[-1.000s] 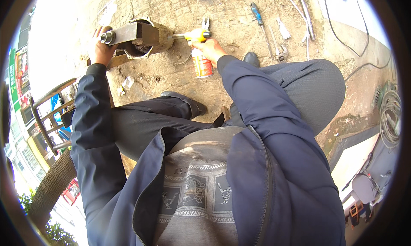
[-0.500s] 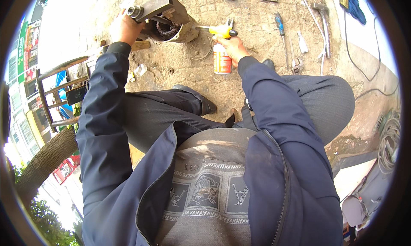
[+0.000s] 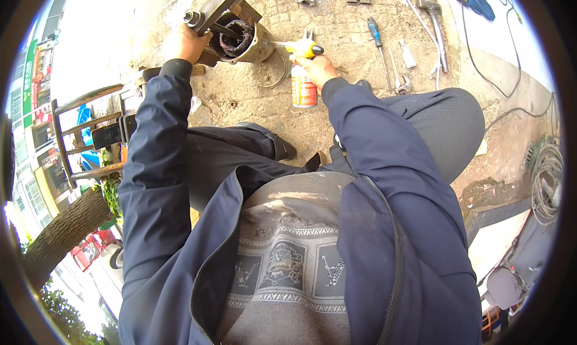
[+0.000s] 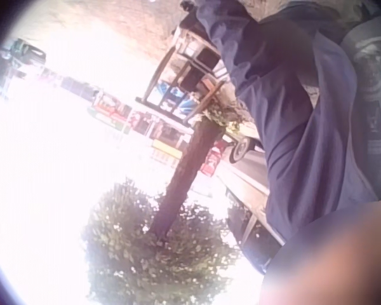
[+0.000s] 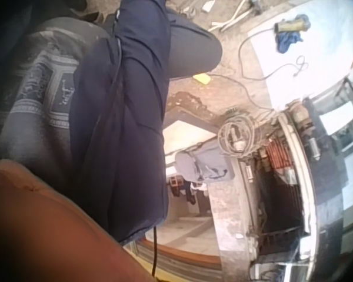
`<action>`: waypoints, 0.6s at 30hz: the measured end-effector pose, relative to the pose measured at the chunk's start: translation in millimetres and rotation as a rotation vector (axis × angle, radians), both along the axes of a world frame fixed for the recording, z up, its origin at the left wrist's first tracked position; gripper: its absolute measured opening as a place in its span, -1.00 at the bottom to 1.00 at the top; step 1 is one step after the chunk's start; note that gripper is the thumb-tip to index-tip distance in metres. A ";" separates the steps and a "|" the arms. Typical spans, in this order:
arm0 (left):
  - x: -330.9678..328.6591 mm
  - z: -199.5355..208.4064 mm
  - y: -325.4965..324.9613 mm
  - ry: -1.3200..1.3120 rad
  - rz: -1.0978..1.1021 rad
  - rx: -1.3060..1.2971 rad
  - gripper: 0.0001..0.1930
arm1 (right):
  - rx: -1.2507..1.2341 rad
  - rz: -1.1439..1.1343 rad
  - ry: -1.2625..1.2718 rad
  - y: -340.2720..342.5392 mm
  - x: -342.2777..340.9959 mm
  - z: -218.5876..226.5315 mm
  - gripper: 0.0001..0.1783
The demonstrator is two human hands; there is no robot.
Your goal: The person heats a metal part with a blowtorch, then uses a wrench to loosen a bolt on the part. The person rotates the part to apply heat to different areas and repeatedly applies torque with the wrench.
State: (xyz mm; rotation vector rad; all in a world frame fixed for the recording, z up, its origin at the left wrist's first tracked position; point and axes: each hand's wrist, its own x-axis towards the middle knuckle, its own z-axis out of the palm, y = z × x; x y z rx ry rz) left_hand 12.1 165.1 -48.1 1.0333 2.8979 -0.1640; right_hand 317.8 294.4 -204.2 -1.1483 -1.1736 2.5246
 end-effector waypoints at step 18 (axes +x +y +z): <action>17.5 10.1 -33.5 0.087 -0.125 0.231 -0.17 | 0.108 -0.003 -0.010 -28.9 1.0 4.3 -0.58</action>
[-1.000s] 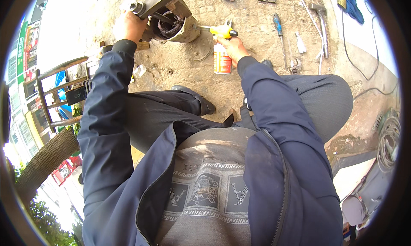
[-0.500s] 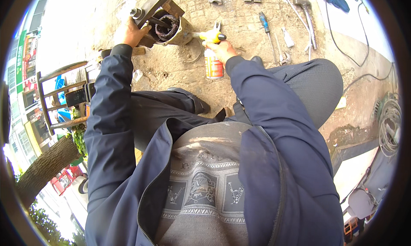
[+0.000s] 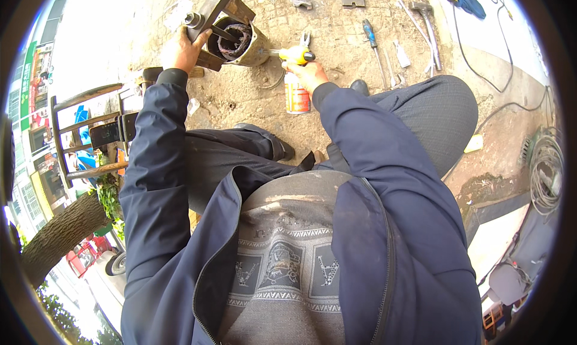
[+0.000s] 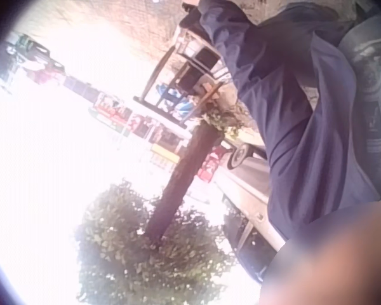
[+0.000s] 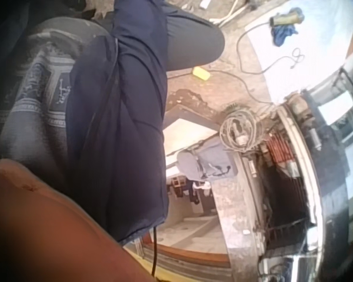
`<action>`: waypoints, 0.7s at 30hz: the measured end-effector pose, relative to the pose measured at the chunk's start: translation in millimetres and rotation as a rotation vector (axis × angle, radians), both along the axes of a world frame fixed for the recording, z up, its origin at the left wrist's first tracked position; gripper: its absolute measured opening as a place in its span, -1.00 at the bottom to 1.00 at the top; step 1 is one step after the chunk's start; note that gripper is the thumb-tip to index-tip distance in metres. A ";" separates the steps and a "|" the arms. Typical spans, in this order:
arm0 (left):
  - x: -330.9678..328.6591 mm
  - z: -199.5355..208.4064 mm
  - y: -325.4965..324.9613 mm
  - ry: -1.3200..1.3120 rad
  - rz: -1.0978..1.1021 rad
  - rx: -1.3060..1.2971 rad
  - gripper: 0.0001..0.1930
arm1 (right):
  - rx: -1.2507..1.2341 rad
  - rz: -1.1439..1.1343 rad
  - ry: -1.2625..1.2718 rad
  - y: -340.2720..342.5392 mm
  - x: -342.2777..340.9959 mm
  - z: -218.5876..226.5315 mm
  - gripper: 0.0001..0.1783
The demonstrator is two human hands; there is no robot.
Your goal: The person heats a metal part with a blowtorch, then uses a wrench to loosen a bolt on the part. The person rotates the part to apply heat to different areas and repeatedly applies torque with the wrench.
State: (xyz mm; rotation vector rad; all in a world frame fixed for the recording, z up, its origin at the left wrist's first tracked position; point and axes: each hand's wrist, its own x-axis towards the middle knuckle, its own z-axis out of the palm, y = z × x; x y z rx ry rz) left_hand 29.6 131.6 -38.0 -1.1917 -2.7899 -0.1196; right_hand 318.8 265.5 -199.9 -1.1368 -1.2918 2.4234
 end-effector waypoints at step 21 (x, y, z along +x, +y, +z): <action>17.6 -0.5 -0.4 -0.019 0.145 -0.060 -0.24 | -0.059 0.039 -0.012 -13.8 -0.1 7.1 -0.62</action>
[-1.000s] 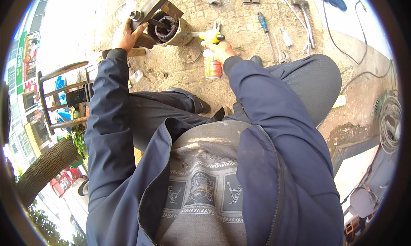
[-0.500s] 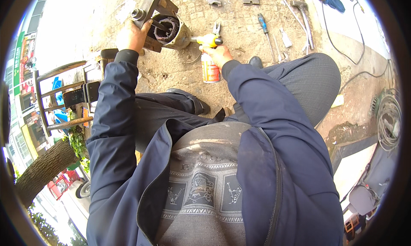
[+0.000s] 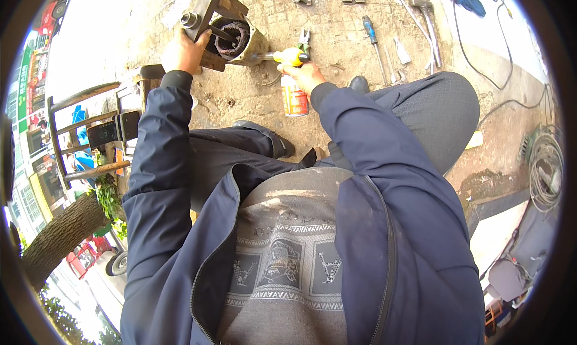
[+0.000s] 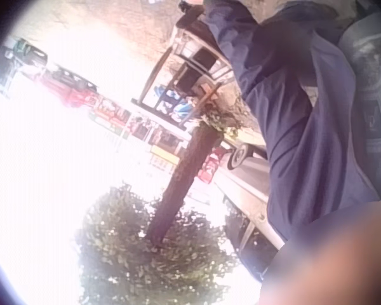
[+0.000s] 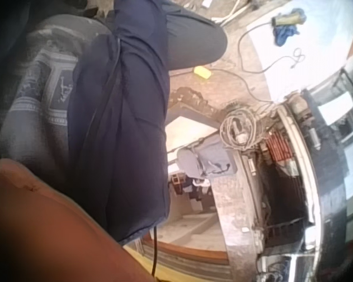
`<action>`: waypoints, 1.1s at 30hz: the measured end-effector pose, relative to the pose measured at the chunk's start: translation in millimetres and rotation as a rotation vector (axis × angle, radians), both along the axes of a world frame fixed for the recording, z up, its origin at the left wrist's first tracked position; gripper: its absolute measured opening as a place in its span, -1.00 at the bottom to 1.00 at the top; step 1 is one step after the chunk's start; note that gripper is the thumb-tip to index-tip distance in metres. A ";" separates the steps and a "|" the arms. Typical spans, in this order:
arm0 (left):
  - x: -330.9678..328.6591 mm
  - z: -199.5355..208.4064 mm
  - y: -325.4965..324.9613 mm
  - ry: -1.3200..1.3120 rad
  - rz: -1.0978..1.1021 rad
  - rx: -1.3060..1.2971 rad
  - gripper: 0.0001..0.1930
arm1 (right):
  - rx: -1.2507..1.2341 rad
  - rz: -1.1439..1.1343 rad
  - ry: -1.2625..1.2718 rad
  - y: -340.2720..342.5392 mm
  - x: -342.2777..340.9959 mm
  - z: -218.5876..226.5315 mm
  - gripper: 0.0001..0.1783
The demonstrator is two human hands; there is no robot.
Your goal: The person heats a metal part with a blowtorch, then uses a wrench to loosen a bolt on the part. The person rotates the part to apply heat to different areas and repeatedly applies torque with the wrench.
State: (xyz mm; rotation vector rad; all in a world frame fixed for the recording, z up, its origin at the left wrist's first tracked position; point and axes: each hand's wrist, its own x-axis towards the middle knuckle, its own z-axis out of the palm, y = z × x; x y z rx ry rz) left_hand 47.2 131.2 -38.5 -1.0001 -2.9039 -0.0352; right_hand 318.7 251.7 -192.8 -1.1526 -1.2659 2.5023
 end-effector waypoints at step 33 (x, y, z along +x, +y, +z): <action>-1.6 -2.3 -1.2 -0.007 0.007 0.040 -0.29 | 0.378 0.055 -0.084 -10.8 6.6 -13.9 -0.53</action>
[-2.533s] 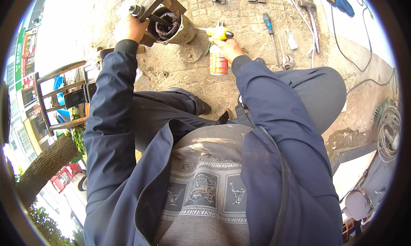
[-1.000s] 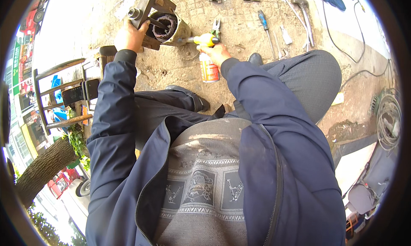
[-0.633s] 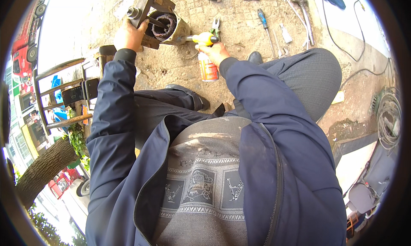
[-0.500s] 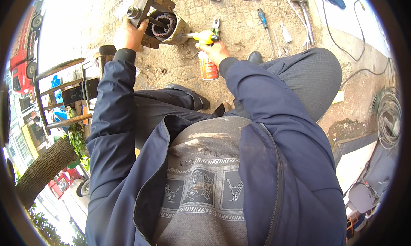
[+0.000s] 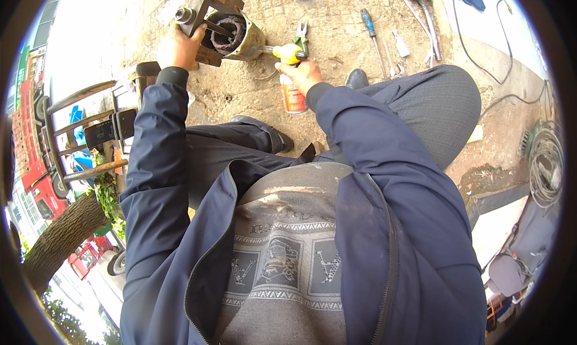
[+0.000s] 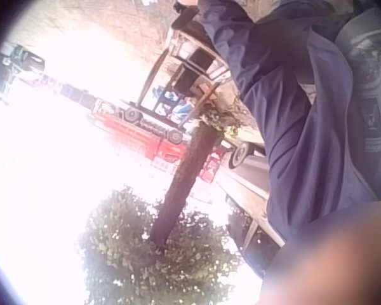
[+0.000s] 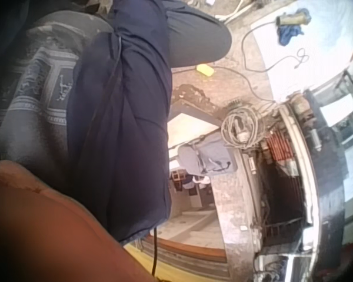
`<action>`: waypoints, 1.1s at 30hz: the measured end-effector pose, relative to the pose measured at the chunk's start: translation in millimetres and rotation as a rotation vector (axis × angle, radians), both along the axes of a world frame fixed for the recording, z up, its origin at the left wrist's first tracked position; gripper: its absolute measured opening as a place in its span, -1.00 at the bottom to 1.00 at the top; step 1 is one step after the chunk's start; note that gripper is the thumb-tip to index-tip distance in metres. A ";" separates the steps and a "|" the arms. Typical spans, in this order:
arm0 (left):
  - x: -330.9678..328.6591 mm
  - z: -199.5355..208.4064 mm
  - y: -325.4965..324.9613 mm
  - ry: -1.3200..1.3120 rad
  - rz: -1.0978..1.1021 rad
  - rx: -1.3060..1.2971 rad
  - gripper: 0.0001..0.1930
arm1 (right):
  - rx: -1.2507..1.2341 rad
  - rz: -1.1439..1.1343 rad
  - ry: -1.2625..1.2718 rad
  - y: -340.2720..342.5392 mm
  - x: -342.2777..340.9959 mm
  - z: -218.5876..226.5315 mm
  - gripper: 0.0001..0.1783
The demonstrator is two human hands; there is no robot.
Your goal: The person heats a metal part with a blowtorch, then uses a wrench to loosen a bolt on the part. The person rotates the part to apply heat to different areas and repeatedly applies torque with the wrench.
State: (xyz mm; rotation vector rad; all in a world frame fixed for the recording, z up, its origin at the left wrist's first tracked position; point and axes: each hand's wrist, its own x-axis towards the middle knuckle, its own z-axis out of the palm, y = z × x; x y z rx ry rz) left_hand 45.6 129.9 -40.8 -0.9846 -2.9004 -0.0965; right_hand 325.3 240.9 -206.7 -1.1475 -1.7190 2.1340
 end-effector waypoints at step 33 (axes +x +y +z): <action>35.6 31.3 -18.1 0.289 -0.017 0.175 -0.15 | -0.190 -0.150 0.060 11.7 -4.0 -0.9 -0.58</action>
